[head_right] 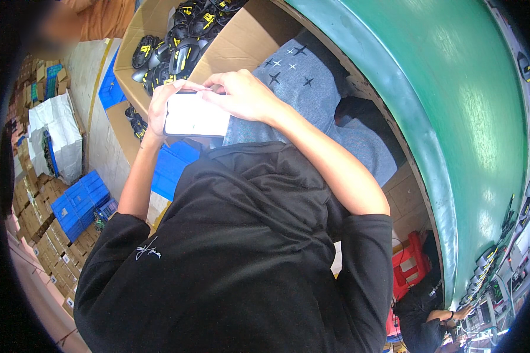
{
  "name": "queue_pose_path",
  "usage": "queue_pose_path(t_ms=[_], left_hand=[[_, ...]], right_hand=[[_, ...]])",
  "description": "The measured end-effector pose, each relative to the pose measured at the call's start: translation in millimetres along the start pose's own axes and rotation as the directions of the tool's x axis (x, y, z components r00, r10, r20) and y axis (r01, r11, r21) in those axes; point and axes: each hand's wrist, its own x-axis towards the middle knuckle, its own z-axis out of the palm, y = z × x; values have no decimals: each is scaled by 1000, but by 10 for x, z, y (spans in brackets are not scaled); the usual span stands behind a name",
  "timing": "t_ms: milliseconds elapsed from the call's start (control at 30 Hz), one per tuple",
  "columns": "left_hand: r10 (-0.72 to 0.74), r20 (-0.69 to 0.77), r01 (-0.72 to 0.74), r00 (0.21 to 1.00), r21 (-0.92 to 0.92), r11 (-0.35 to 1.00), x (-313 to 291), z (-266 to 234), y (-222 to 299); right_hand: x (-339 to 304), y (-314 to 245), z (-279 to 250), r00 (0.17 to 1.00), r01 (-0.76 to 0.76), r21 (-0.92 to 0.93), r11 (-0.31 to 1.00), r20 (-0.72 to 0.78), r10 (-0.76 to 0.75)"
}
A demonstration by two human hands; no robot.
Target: Assemble internal and external components of computer mice on an assembly line.
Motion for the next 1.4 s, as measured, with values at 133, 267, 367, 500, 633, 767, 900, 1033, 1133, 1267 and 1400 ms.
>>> queue_pose_path(t_ms=[133, 267, 367, 500, 633, 767, 900, 1033, 1133, 1267, 1400], left_hand=[[-10, 0, 10, 1000, -26, 1000, 30, 7, 42], [-54, -46, 58, 997, 99, 993, 109, -177, -283], [-51, -6, 51, 999, -90, 995, 88, -109, -264], [-24, 29, 27, 999, -105, 994, 201, -95, -213], [-3, 65, 10, 998, -111, 994, 289, -132, -205], [10, 52, -4, 999, -119, 993, 334, -117, -295], [0, 51, 6, 999, -111, 994, 330, -108, -284], [-6, 53, 11, 999, -94, 995, 367, -71, -286], [-20, 36, 23, 999, -62, 998, 391, -42, -258], [-2, 52, 8, 999, -115, 993, 377, -19, -221], [-30, 54, 37, 998, -134, 990, 349, -7, -226]], right_hand=[[-6, -1, -39, 1000, 12, -15, 1000, -18, -12], [89, 145, 37, 983, 160, -51, 986, -83, -164], [95, 226, 105, 998, 68, 37, 997, -14, -67], [117, 187, 66, 1000, 14, 9, 1000, -10, -13], [180, 173, 24, 999, -28, 29, 999, -22, 29], [225, 284, 20, 1000, -8, 29, 1000, -29, 9], [224, 255, 7, 999, -33, 6, 999, -18, 33], [197, 306, -58, 999, -19, 4, 1000, -32, 19], [167, 197, -143, 996, -91, 28, 995, -19, 91], [164, 172, -151, 992, -127, 71, 989, 2, 127], [145, 186, -132, 986, -168, 100, 981, 18, 167]])
